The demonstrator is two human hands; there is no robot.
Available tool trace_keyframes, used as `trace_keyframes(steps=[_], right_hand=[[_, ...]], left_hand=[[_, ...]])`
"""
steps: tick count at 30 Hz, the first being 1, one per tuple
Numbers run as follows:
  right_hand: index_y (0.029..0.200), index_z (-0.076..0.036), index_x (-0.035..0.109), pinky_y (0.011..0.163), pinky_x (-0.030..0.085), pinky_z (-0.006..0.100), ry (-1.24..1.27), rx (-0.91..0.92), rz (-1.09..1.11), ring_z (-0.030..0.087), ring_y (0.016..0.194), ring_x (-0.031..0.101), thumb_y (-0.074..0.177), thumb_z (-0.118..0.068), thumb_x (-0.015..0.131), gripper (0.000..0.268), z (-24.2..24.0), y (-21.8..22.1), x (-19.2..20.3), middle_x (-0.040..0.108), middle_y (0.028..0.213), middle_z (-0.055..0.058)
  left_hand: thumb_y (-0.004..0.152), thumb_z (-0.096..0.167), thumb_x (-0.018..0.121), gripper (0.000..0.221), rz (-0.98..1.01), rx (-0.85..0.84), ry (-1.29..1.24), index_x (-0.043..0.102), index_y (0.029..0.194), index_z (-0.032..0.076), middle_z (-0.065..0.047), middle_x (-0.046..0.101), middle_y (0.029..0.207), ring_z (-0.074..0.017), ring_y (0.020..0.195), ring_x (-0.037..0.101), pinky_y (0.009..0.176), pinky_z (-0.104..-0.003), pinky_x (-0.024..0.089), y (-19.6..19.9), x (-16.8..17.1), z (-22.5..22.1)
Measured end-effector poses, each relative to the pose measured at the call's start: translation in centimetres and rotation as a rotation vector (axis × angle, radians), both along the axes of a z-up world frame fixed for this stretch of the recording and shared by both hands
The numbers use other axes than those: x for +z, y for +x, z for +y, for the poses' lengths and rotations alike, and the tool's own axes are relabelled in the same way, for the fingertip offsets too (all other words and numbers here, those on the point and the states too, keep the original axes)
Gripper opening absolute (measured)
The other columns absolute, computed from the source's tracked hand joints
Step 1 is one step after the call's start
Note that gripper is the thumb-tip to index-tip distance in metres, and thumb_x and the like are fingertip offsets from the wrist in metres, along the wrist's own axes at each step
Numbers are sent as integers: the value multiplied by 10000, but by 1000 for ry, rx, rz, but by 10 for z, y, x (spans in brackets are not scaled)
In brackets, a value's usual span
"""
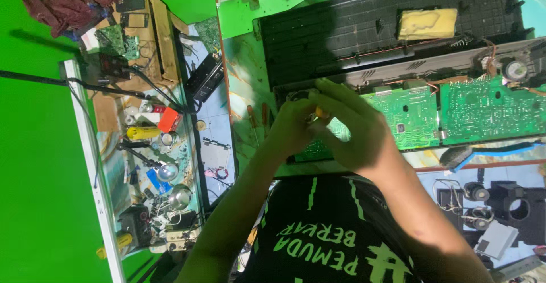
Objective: The person unscrews several screws from two circuit boards inside a keyboard casing using a screwdriver, then lifts the boards out of the casing, and wipes the interior of the casing with a sponge.
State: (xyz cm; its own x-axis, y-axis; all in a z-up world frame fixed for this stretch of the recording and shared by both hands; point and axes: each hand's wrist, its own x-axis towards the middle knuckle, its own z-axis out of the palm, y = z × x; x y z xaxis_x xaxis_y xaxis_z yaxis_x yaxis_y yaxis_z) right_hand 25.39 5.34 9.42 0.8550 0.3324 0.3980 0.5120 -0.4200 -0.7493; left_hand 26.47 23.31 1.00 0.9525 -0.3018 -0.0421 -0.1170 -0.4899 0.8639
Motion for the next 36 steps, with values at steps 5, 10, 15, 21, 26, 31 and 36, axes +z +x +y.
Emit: trace_keyframes(steps=[5,10,15,21,26,31,36], right_hand=[[1362,-64,633,925,591,394,-35,2,198,331,1099,732,934,-57,697,433,4,7,15,706,1234,210],[1299,86,630,847,584,396,-159,19,-178,378,1063,697,827,-130,781,540,0,8,30,640,1292,285],[1182,2,714,776,599,324,-176,-35,32,268,940,730,911,-70,823,301,4,3,27,709,1099,182],[1165,98,668,761,593,379,-192,63,-162,361,896,701,822,-49,819,402,-1,10,38,663,1058,239],[1125,36,697,697,573,407,-340,-1,-48,355,843,713,905,-14,802,249,4,9,51,691,1053,214],[1172,84,634,656,583,402,-248,41,-155,388,800,697,783,-94,798,459,3,9,52,642,1047,273],[1212,-25,699,659,571,422,-470,-49,2,343,762,709,1022,-115,735,213,-2,10,43,683,1002,177]], left_hand=[[895,52,677,338,-168,-129,-242,638,1230,56,-131,726,1083,-266,972,743,820,-338,591,6,8,2],[918,122,752,272,8,-84,6,697,1179,72,-130,745,983,-264,802,725,732,-355,550,17,11,9],[871,73,723,393,-282,-157,-179,654,1258,66,-144,726,1178,-300,1072,724,936,-364,580,14,5,7],[986,103,706,282,-145,-233,-91,700,1267,80,-100,756,1176,-286,1065,753,929,-377,574,14,2,5],[899,82,730,306,-247,-257,-130,674,1197,35,-139,730,1156,-318,1057,740,926,-385,573,19,0,2],[890,110,762,358,-289,-196,-132,671,1231,54,-144,736,1184,-329,1059,737,920,-389,581,19,2,-1],[937,127,729,393,-140,-266,-81,629,1304,30,-170,727,1134,-343,936,720,861,-419,557,23,10,0]])
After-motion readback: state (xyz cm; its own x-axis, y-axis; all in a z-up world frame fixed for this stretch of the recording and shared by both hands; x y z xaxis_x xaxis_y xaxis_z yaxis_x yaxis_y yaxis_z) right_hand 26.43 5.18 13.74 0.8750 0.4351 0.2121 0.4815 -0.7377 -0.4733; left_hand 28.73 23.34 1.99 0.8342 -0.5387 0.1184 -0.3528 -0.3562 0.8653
